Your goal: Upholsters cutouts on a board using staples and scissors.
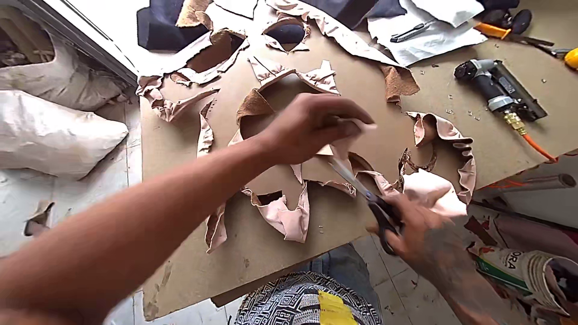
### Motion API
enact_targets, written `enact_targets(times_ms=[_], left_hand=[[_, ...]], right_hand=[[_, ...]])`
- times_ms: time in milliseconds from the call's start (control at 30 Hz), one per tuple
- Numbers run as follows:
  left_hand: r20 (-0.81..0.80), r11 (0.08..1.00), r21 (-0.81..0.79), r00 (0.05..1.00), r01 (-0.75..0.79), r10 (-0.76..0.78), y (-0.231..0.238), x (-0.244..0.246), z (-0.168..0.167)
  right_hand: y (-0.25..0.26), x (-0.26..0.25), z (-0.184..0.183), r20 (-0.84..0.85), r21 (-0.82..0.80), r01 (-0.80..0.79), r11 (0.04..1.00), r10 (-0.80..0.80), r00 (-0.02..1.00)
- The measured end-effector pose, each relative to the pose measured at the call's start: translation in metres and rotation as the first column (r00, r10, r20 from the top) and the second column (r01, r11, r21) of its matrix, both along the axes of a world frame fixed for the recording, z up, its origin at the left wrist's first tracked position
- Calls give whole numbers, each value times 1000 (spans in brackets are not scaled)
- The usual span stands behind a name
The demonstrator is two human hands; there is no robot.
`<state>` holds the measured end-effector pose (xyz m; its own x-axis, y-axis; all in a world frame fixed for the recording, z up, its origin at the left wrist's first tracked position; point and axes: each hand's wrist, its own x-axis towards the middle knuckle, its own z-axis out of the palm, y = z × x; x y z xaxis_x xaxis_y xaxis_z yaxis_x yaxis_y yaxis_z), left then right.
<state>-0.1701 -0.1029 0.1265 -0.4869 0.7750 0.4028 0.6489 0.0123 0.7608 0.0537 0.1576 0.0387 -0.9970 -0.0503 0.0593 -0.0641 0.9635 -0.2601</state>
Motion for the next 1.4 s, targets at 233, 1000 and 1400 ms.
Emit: enact_targets(times_ms=[233, 1000, 1400], left_hand=[[-28, 769, -501, 895, -398, 445, -128, 149, -61], [-250, 578, -757, 682, 305, -687, -35, 70, -47], [-347, 543, -768, 492, 340, -799, -22, 77, -43]], right_hand=[[59, 64, 9, 351, -353, 51, 934, 82, 933], [-106, 77, 7, 419, -137, 104, 985, -37, 907], [-162, 95, -35, 0, 45, 209, 977, -209, 978]])
